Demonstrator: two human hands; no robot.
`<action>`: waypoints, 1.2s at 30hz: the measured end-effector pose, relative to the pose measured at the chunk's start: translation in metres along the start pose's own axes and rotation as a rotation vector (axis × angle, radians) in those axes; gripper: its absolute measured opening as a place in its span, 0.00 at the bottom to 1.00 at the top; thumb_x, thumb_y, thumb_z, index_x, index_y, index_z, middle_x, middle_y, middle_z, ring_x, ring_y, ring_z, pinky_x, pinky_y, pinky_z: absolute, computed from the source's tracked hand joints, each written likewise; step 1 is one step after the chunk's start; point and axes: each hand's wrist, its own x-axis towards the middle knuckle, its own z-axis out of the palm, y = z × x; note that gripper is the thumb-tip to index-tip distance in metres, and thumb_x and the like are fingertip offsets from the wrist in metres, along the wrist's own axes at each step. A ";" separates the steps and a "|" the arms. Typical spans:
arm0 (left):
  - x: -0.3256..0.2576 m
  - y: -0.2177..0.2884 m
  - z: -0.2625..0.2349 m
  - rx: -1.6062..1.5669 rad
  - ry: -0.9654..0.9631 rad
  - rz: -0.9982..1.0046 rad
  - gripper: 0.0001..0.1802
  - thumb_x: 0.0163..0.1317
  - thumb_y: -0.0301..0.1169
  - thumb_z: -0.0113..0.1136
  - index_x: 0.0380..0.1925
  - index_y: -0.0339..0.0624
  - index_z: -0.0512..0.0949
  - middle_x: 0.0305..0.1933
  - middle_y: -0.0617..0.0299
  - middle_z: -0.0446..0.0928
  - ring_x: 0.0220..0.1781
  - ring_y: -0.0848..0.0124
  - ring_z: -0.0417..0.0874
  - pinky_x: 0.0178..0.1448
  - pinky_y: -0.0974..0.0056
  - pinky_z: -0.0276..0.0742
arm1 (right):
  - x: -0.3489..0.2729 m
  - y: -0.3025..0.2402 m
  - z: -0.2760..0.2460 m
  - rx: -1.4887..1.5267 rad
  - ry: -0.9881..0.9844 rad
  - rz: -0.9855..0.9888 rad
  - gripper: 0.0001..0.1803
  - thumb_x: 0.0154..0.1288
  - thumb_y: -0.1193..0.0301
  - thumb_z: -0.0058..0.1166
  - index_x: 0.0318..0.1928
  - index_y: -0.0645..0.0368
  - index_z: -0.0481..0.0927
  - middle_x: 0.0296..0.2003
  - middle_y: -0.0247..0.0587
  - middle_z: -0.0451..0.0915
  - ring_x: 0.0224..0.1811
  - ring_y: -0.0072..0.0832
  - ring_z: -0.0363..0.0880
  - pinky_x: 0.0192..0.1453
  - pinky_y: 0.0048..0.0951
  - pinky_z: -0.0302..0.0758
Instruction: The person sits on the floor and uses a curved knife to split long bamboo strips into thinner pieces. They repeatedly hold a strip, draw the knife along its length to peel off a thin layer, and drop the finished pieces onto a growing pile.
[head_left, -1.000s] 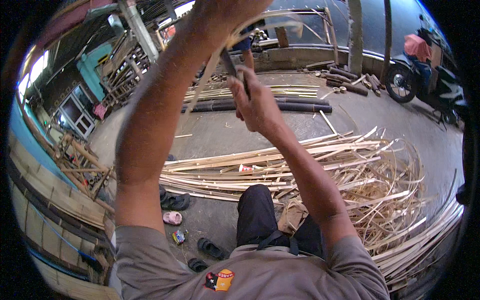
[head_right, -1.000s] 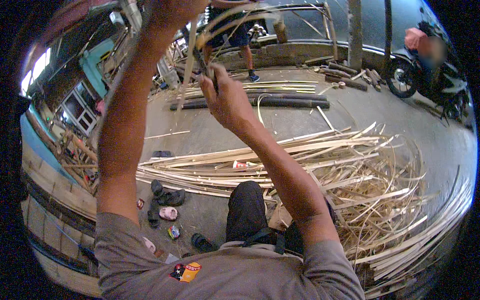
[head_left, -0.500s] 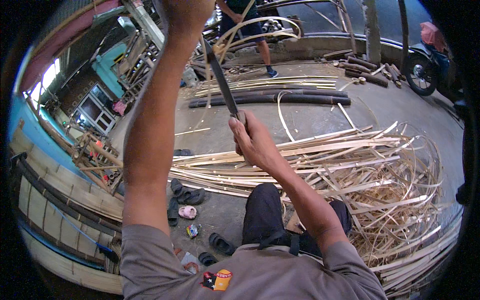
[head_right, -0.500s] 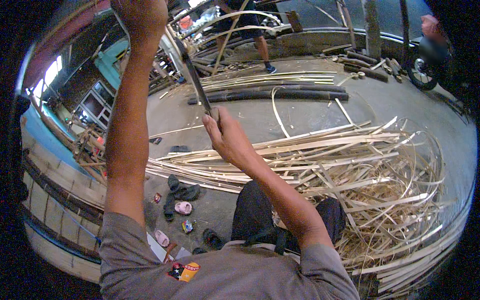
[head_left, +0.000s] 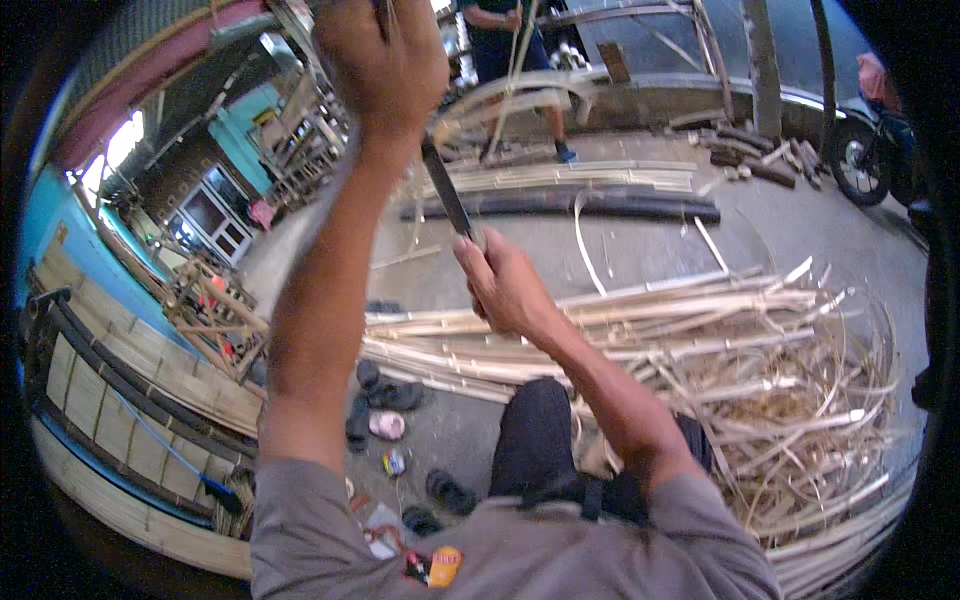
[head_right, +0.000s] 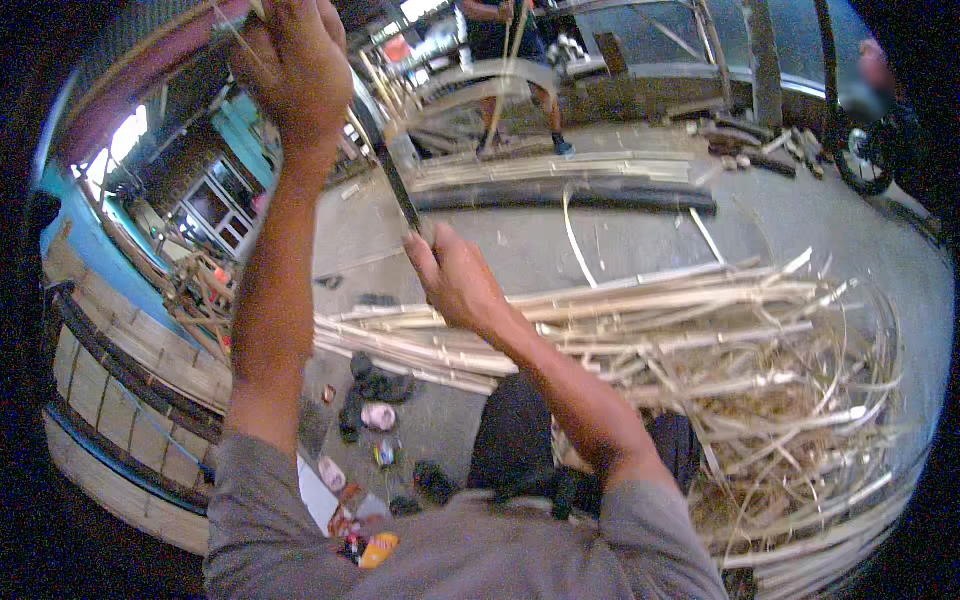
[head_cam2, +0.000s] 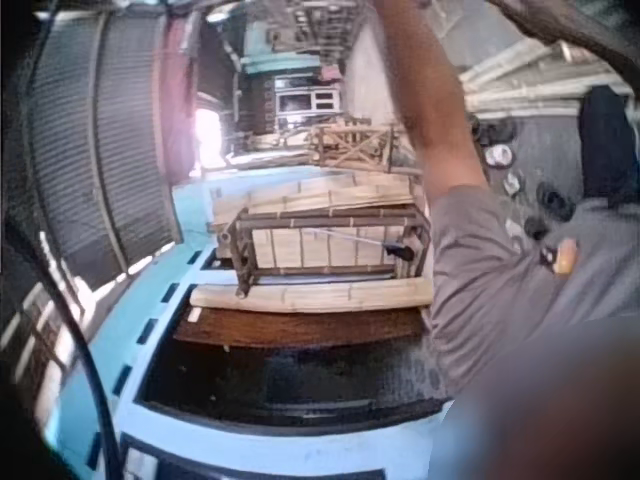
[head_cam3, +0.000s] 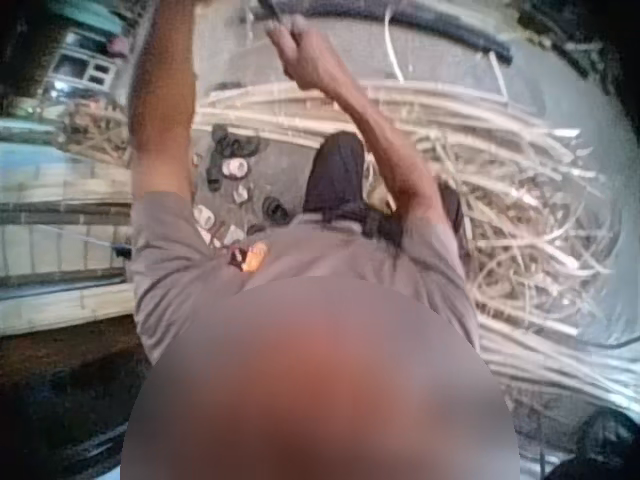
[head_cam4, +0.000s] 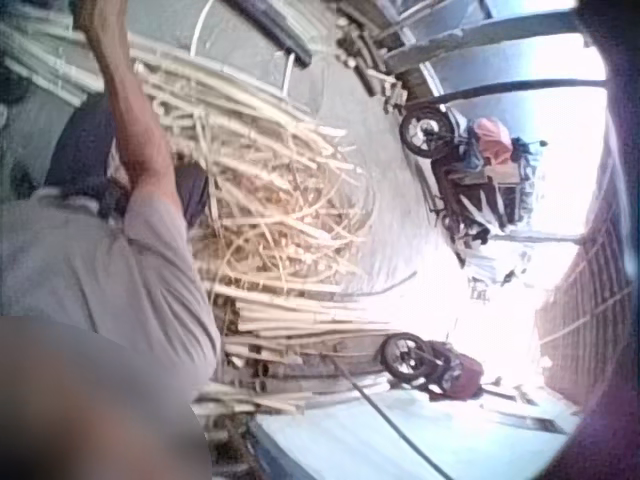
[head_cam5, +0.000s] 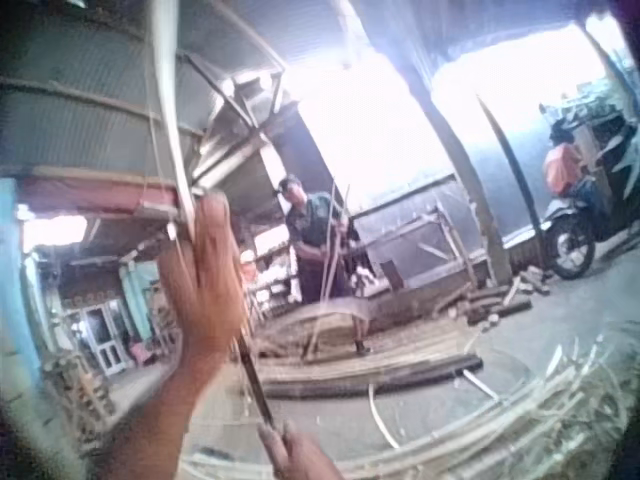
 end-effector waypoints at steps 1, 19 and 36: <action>-0.002 0.001 0.000 -0.008 0.028 0.041 0.29 0.80 0.48 0.48 0.17 0.48 0.64 0.14 0.75 0.55 0.17 0.82 0.57 0.21 0.66 0.49 | 0.002 0.005 0.009 0.053 0.015 -0.024 0.23 0.78 0.55 0.49 0.36 0.65 0.69 0.23 0.58 0.75 0.24 0.52 0.74 0.31 0.49 0.71; -0.008 0.000 -0.004 -0.032 -0.007 -0.081 0.31 0.78 0.50 0.50 0.15 0.48 0.63 0.14 0.74 0.59 0.17 0.82 0.60 0.20 0.68 0.52 | -0.008 0.007 -0.007 0.004 -0.009 0.015 0.26 0.77 0.51 0.49 0.37 0.66 0.71 0.21 0.54 0.76 0.22 0.47 0.75 0.30 0.48 0.72; -0.009 0.033 0.028 0.081 0.196 -0.156 0.26 0.79 0.44 0.52 0.23 0.38 0.76 0.17 0.75 0.58 0.21 0.81 0.57 0.24 0.66 0.49 | -0.006 0.022 -0.013 -0.032 0.082 0.031 0.28 0.75 0.51 0.52 0.36 0.70 0.74 0.27 0.69 0.78 0.29 0.64 0.78 0.39 0.54 0.74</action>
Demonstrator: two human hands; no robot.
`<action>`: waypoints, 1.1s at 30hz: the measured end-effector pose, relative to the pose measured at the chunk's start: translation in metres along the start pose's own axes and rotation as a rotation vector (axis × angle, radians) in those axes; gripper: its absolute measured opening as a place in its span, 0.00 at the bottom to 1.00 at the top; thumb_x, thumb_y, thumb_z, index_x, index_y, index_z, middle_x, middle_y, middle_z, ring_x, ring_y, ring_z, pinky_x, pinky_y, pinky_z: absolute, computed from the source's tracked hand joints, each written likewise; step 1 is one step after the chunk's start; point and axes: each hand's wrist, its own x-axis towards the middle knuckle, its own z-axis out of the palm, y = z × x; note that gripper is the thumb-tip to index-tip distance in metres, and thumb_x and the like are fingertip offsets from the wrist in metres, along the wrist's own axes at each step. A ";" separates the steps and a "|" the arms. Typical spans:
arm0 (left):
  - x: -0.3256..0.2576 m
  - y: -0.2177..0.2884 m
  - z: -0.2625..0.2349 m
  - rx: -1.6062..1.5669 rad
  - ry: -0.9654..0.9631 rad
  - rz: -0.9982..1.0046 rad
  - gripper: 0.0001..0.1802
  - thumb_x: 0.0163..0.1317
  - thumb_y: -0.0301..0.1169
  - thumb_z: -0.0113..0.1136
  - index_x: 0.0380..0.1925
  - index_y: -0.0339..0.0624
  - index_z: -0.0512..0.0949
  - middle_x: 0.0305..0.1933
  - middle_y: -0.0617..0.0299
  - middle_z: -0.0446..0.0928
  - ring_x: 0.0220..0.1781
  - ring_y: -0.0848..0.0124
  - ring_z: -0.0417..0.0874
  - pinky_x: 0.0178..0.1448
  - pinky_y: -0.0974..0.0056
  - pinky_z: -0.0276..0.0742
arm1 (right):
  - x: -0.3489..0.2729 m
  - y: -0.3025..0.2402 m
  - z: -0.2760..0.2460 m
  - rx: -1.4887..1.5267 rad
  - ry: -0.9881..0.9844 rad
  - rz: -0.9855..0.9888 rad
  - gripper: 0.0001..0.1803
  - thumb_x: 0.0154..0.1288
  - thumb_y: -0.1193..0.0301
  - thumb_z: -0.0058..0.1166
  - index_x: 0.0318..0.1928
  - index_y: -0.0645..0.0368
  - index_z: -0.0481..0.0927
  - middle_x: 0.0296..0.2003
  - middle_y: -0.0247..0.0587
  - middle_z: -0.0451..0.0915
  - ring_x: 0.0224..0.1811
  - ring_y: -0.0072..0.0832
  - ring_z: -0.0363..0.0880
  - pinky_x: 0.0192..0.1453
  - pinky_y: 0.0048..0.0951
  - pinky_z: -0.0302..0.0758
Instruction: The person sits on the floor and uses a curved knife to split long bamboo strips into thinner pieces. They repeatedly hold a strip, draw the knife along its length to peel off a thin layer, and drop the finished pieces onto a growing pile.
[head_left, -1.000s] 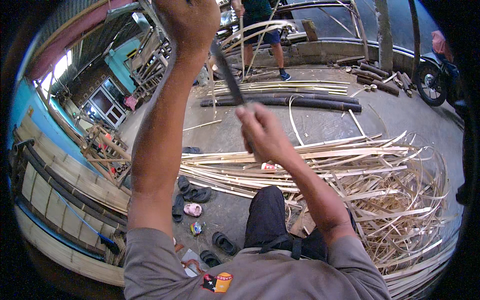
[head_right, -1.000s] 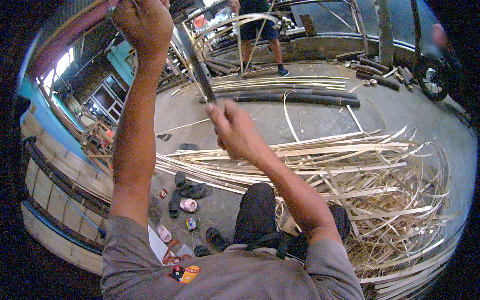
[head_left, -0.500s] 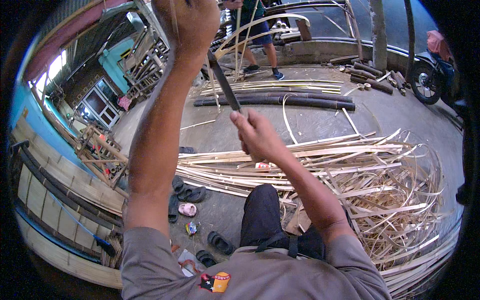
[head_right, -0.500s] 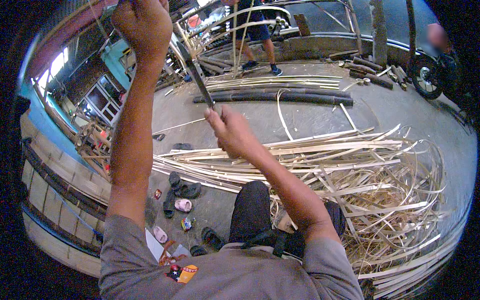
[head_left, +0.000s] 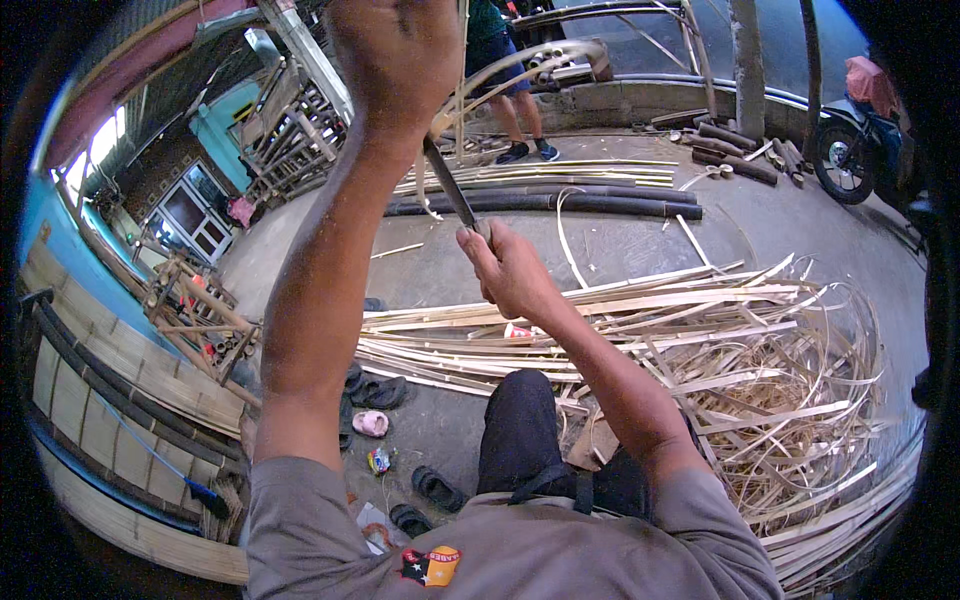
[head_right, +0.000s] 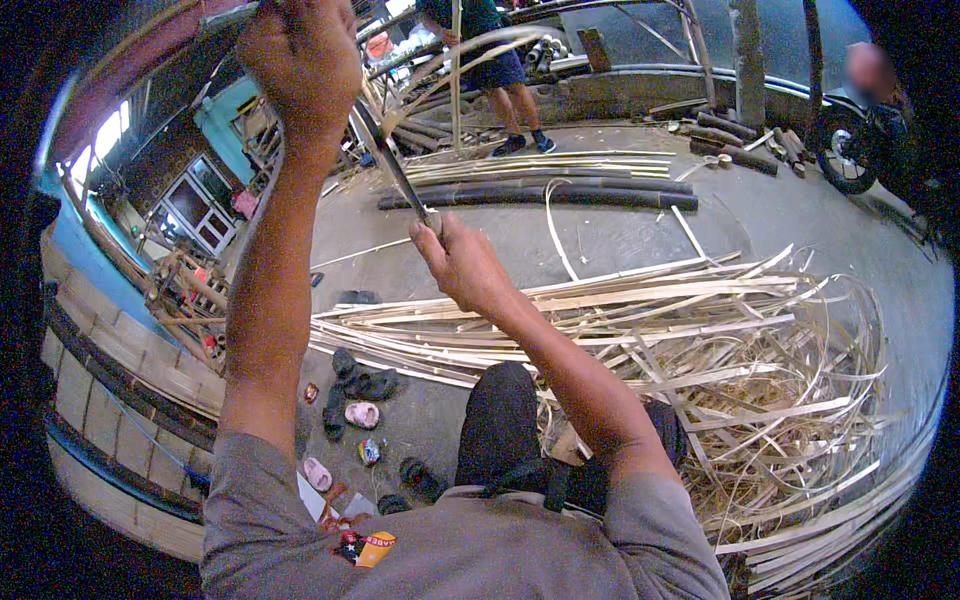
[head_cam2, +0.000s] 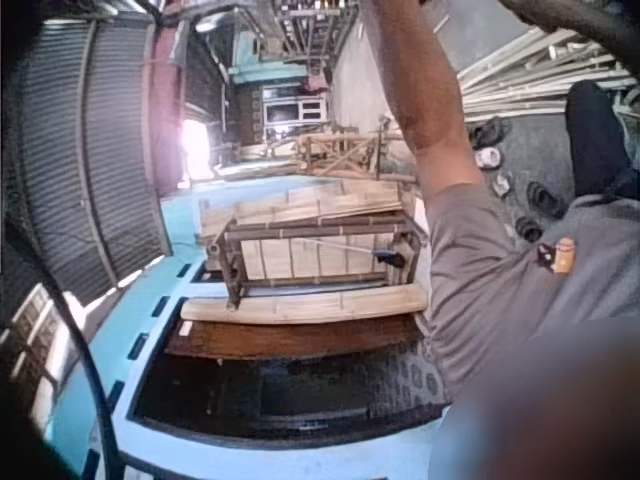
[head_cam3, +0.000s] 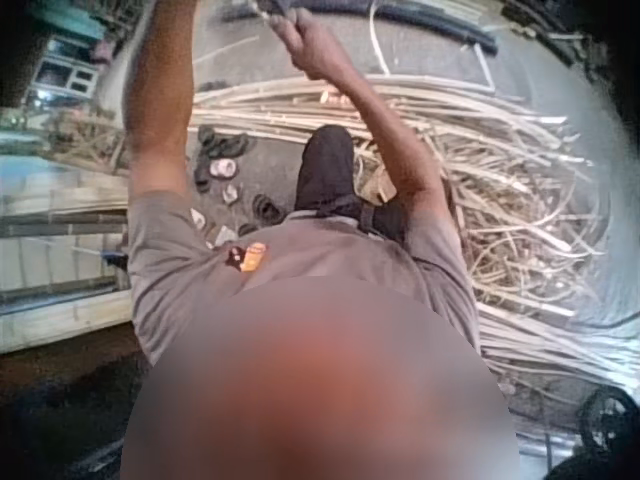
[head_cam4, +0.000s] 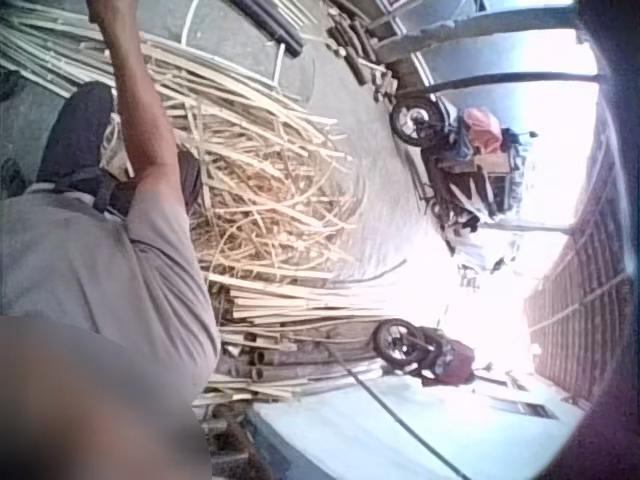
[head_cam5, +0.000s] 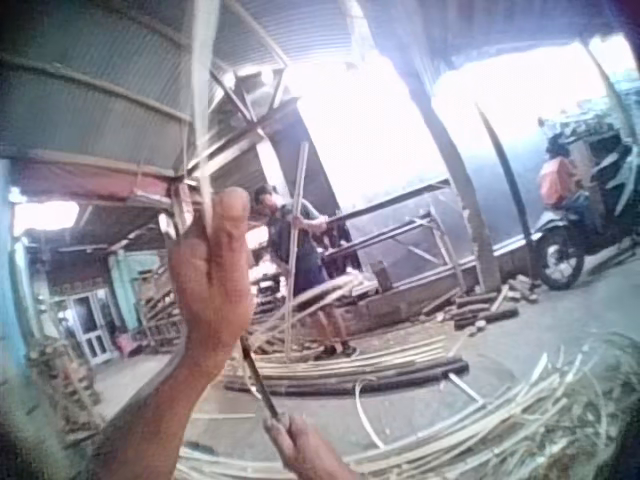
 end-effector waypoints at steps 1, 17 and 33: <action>0.000 -0.009 -0.017 -0.118 -0.258 0.065 0.25 0.79 0.44 0.52 0.23 0.38 0.76 0.17 0.75 0.58 0.21 0.82 0.57 0.24 0.66 0.49 | -0.001 -0.005 -0.004 0.027 -0.021 -0.021 0.27 0.76 0.51 0.51 0.34 0.67 0.73 0.24 0.61 0.78 0.25 0.55 0.78 0.34 0.50 0.73; -0.003 -0.024 -0.037 -0.338 -0.194 -0.072 0.24 0.78 0.47 0.52 0.22 0.48 0.69 0.17 0.78 0.57 0.18 0.85 0.58 0.20 0.71 0.52 | 0.003 -0.017 -0.006 -0.309 -0.084 -0.016 0.26 0.76 0.52 0.49 0.40 0.69 0.74 0.29 0.70 0.80 0.35 0.67 0.80 0.43 0.60 0.74; -0.088 -0.100 -0.110 0.012 -0.157 -0.306 0.29 0.77 0.50 0.50 0.18 0.45 0.64 0.16 0.72 0.62 0.19 0.79 0.62 0.22 0.66 0.53 | 0.026 -0.068 0.010 0.280 -0.260 -0.019 0.21 0.76 0.55 0.51 0.52 0.60 0.66 0.25 0.41 0.76 0.18 0.26 0.76 0.20 0.34 0.74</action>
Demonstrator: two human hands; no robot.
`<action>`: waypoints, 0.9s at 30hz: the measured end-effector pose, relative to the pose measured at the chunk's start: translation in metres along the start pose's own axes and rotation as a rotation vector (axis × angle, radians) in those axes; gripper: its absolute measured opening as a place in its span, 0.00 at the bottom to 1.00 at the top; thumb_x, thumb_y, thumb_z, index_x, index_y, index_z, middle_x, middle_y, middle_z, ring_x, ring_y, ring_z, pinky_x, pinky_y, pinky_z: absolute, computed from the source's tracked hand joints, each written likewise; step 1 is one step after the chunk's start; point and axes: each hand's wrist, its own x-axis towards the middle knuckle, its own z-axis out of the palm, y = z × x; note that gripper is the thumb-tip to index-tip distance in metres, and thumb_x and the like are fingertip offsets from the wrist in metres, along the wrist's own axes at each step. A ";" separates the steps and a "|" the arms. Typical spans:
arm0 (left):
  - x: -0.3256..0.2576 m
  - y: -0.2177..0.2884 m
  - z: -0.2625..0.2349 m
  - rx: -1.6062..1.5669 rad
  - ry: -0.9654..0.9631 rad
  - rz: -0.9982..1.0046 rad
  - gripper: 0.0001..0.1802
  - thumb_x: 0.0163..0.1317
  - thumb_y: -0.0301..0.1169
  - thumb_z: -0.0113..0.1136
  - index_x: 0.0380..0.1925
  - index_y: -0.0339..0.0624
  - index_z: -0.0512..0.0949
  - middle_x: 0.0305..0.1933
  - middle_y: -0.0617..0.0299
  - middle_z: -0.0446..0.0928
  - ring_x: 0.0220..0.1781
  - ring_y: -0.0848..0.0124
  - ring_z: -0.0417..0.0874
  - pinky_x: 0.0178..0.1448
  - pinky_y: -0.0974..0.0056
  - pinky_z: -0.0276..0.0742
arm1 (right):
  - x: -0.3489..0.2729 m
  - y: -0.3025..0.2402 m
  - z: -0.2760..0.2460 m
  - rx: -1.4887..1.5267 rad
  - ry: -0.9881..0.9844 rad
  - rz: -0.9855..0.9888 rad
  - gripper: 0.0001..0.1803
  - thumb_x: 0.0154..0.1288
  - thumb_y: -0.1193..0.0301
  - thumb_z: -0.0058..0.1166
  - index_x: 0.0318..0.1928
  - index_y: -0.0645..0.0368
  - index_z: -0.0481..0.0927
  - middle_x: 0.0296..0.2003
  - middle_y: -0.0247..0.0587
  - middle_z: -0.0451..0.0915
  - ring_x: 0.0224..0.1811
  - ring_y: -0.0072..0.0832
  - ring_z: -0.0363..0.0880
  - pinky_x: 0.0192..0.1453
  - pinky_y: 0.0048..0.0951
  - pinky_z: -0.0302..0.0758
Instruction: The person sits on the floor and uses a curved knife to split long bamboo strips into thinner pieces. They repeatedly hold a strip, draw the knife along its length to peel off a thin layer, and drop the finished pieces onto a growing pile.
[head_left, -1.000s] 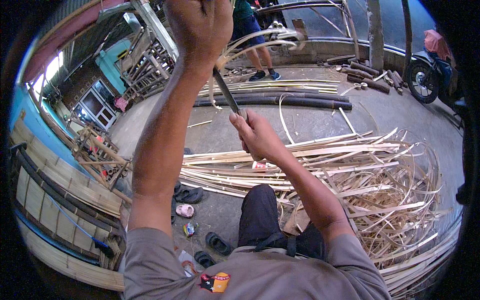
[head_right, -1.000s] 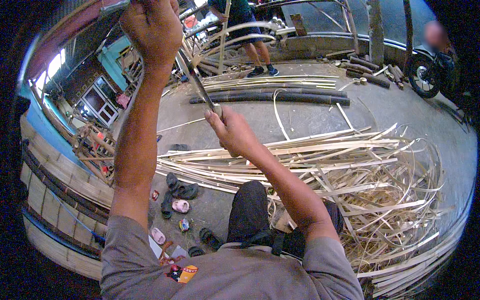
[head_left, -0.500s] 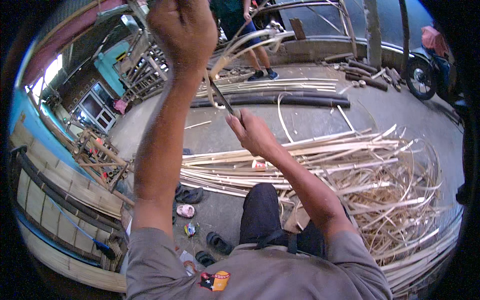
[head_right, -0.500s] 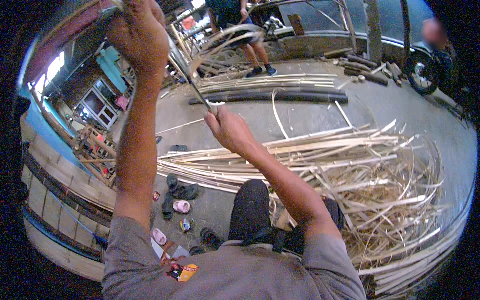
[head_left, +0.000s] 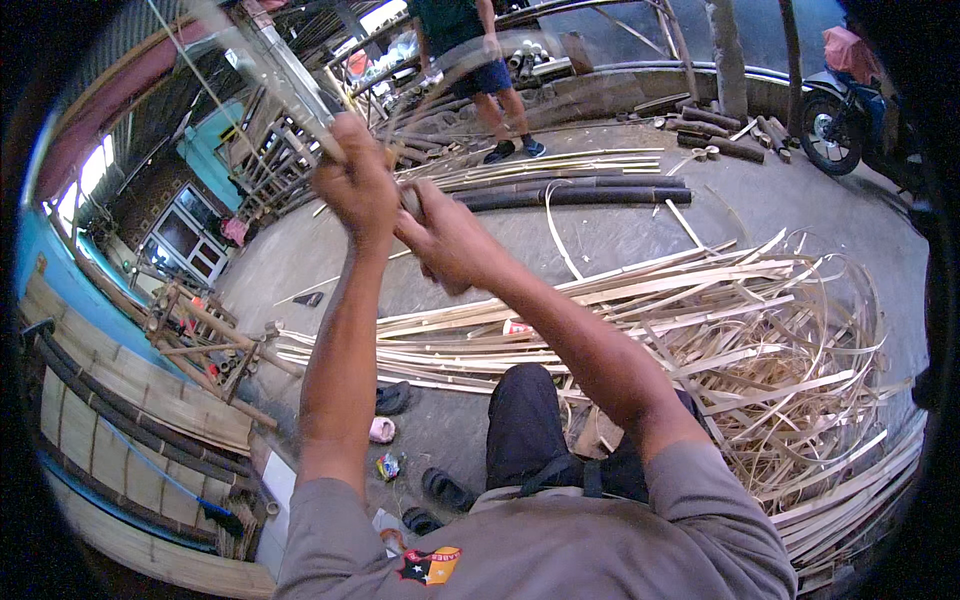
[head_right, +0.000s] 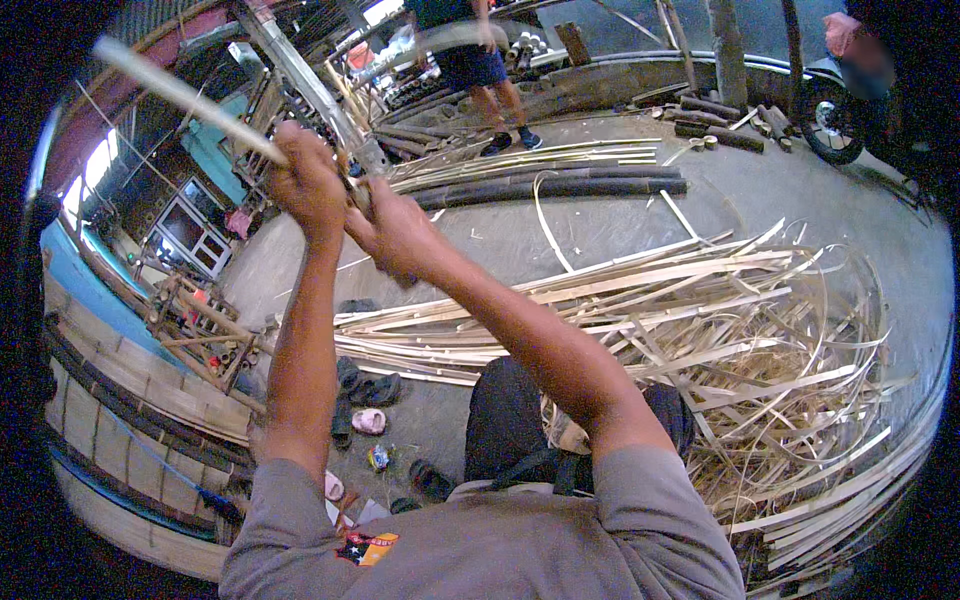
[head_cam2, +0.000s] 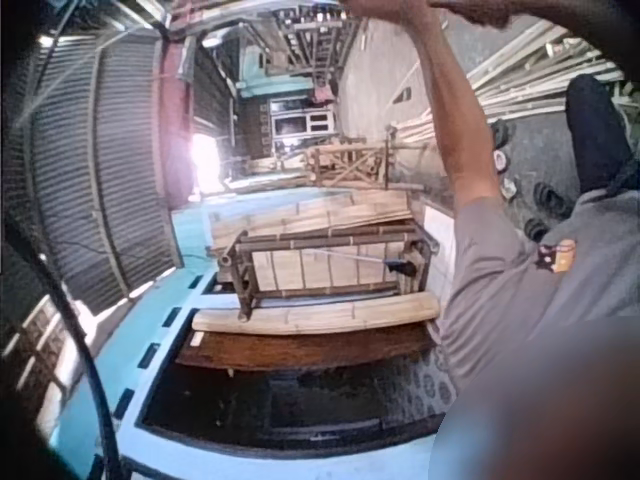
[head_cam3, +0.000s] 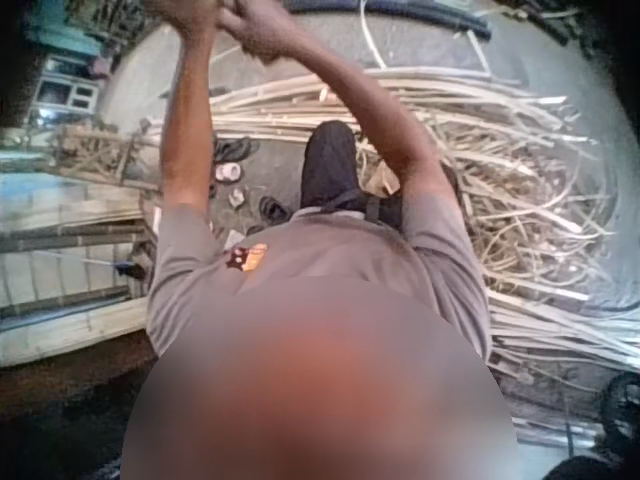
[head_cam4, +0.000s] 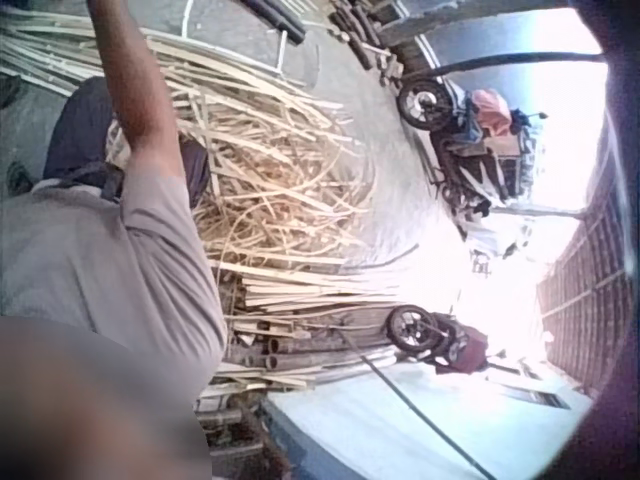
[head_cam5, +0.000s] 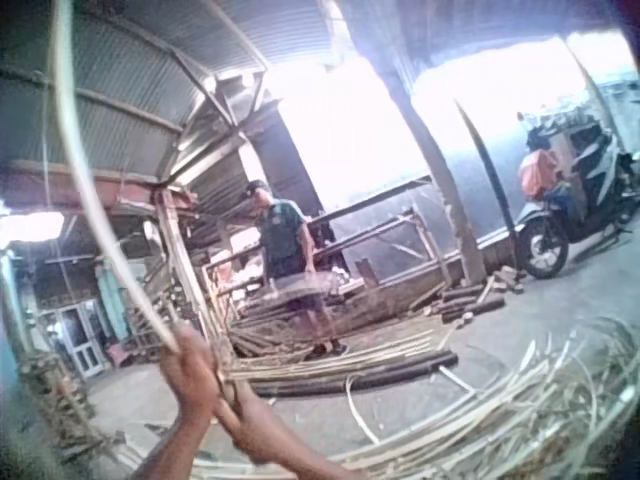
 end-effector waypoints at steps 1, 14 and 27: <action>0.000 0.006 -0.009 -0.006 0.033 -0.038 0.29 0.78 0.48 0.50 0.18 0.43 0.66 0.16 0.71 0.62 0.19 0.79 0.62 0.23 0.65 0.54 | 0.012 -0.003 0.006 -0.108 0.041 -0.126 0.23 0.75 0.55 0.52 0.54 0.61 0.67 0.26 0.44 0.78 0.19 0.26 0.77 0.21 0.35 0.75; -0.049 0.013 -0.133 -0.221 0.327 -0.305 0.33 0.76 0.61 0.42 0.20 0.51 0.55 0.16 0.70 0.52 0.17 0.78 0.54 0.20 0.69 0.48 | 0.034 0.025 0.097 -0.087 -0.346 -0.145 0.19 0.62 0.63 0.61 0.46 0.66 0.78 0.29 0.51 0.82 0.31 0.40 0.85 0.33 0.43 0.80; -0.023 0.058 -0.218 -0.169 0.164 -0.250 0.35 0.74 0.66 0.40 0.17 0.53 0.53 0.15 0.72 0.50 0.15 0.79 0.47 0.19 0.70 0.40 | 0.008 0.060 0.071 0.635 -0.331 0.299 0.15 0.66 0.67 0.55 0.50 0.59 0.72 0.26 0.35 0.74 0.22 0.25 0.74 0.18 0.31 0.73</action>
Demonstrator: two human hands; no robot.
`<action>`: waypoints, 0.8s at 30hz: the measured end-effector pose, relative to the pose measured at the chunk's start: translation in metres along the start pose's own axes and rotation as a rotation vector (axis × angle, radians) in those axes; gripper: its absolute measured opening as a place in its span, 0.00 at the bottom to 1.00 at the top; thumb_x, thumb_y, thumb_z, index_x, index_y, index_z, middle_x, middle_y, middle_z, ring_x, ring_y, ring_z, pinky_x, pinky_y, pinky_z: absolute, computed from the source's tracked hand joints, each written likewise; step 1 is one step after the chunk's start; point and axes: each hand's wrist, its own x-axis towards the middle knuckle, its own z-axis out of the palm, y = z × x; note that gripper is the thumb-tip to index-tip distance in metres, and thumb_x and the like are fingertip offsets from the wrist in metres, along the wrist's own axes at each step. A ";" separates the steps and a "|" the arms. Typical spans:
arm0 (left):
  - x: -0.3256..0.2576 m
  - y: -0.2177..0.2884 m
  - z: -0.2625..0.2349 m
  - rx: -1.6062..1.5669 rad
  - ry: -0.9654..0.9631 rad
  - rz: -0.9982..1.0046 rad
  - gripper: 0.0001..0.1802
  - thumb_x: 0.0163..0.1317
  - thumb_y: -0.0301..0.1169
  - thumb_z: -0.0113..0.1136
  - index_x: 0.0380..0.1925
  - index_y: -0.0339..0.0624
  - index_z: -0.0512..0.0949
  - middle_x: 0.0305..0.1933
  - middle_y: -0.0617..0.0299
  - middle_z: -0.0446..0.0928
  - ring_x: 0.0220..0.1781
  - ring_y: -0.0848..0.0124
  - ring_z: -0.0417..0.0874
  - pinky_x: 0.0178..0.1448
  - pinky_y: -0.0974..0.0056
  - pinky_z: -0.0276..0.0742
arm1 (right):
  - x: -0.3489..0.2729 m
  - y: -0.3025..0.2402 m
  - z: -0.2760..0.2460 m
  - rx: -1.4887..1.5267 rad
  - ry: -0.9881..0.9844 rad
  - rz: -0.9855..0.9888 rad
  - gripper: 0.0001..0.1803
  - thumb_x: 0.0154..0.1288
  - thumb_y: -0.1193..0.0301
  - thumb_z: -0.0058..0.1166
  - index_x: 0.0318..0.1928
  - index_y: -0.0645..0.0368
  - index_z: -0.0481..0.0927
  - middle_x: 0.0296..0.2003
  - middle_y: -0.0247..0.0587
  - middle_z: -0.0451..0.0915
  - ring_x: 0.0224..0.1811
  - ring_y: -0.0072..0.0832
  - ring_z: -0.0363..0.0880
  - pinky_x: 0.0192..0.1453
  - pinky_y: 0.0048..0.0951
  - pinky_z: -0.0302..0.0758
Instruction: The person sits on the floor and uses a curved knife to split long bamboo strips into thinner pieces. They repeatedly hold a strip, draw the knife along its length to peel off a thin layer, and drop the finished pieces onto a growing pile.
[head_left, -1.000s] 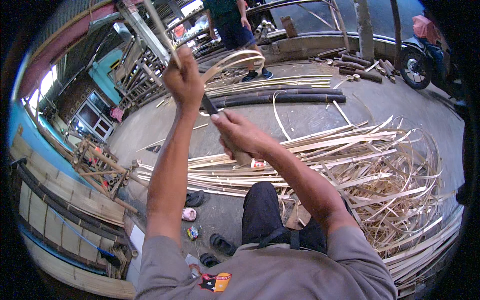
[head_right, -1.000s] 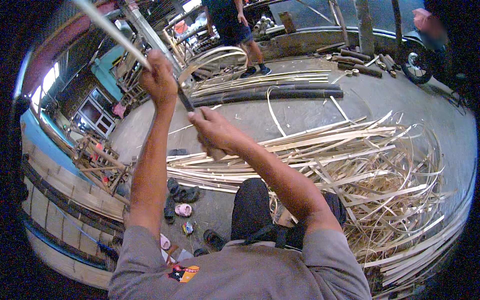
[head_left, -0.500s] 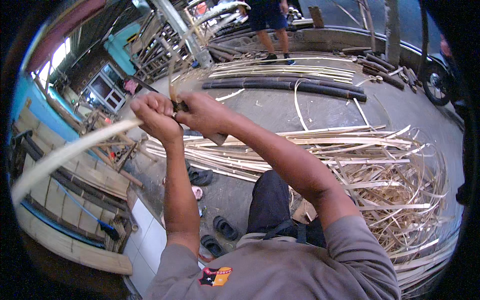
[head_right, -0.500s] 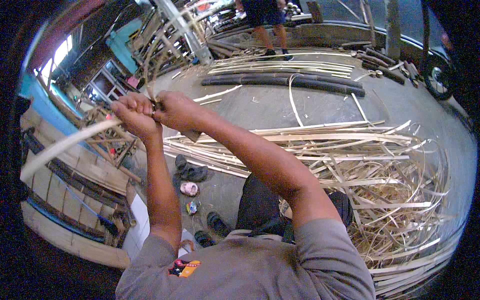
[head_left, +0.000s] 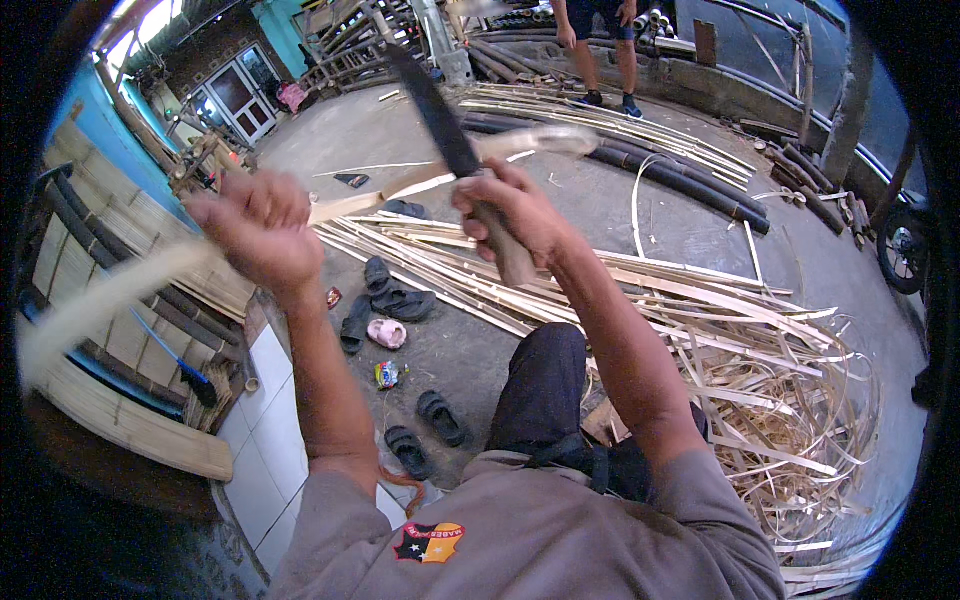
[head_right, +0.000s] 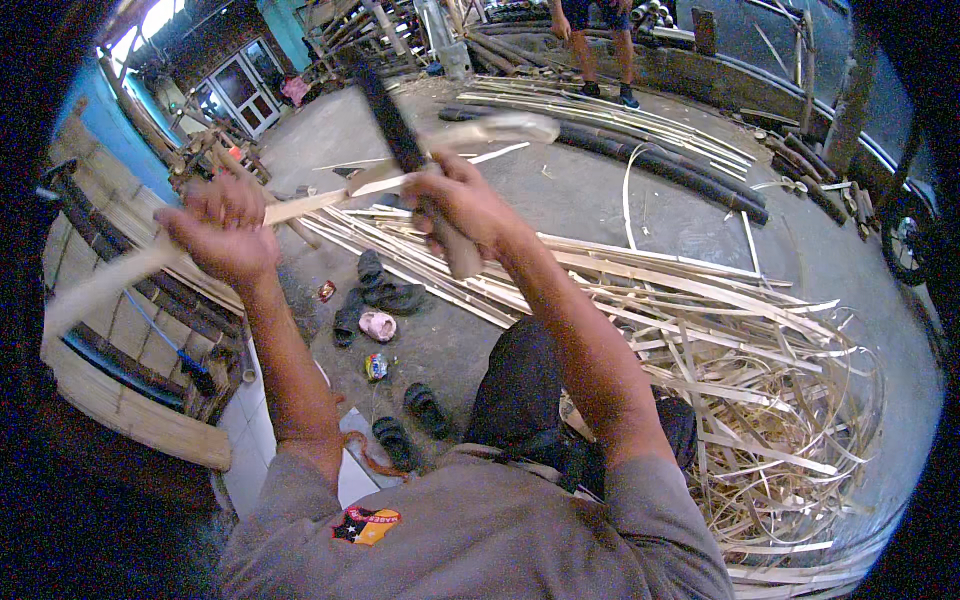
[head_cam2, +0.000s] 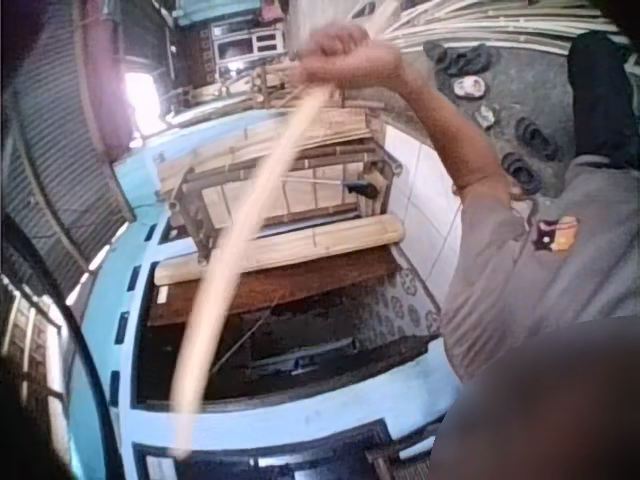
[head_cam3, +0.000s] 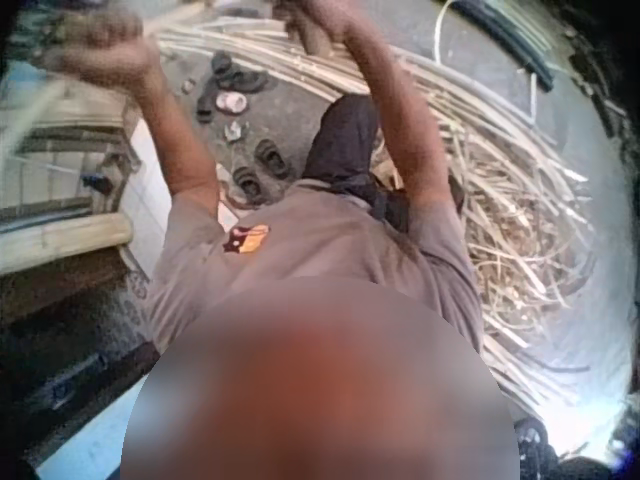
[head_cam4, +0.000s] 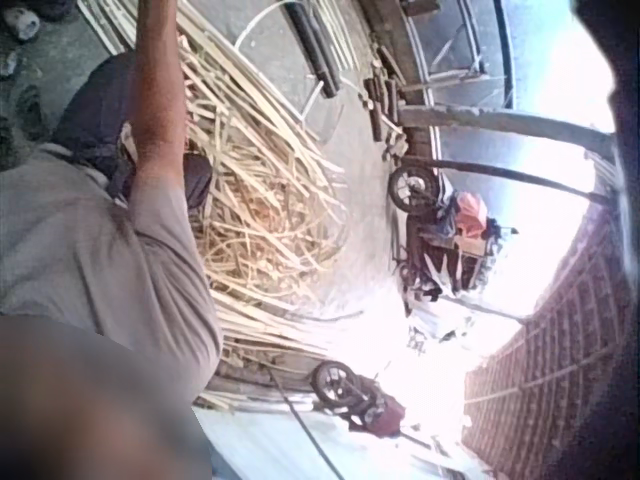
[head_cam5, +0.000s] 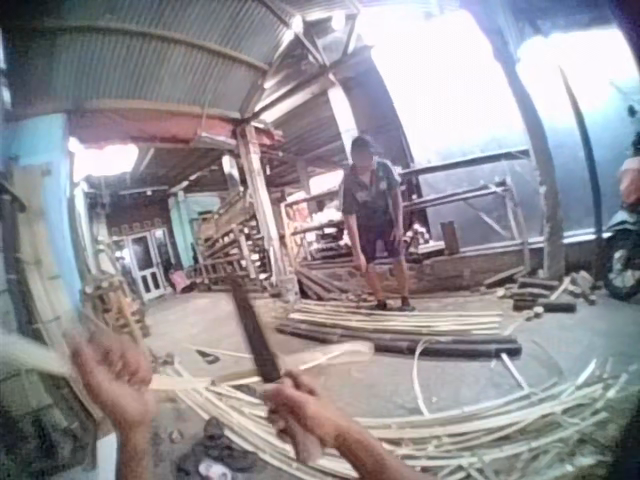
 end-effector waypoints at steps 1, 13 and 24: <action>0.007 0.001 0.017 -0.008 -0.089 -0.012 0.35 0.74 0.66 0.40 0.17 0.53 0.54 0.16 0.72 0.50 0.15 0.79 0.47 0.18 0.70 0.40 | 0.004 -0.006 0.011 -0.168 0.039 0.014 0.18 0.67 0.67 0.55 0.54 0.59 0.71 0.27 0.35 0.75 0.22 0.24 0.74 0.19 0.30 0.73; 0.068 0.030 0.192 0.129 -0.082 0.283 0.28 0.74 0.59 0.52 0.23 0.50 0.72 0.15 0.73 0.62 0.16 0.80 0.64 0.20 0.70 0.54 | -0.010 -0.157 0.056 -0.376 0.145 -0.473 0.12 0.72 0.67 0.52 0.44 0.62 0.82 0.32 0.41 0.81 0.26 0.25 0.81 0.22 0.34 0.81; 0.073 -0.060 0.187 0.126 0.079 0.041 0.35 0.76 0.60 0.38 0.14 0.49 0.63 0.10 0.64 0.64 0.10 0.70 0.63 0.17 0.65 0.57 | -0.087 -0.097 -0.058 0.249 0.452 -0.503 0.11 0.72 0.63 0.52 0.44 0.57 0.75 0.31 0.35 0.75 0.27 0.24 0.76 0.22 0.33 0.77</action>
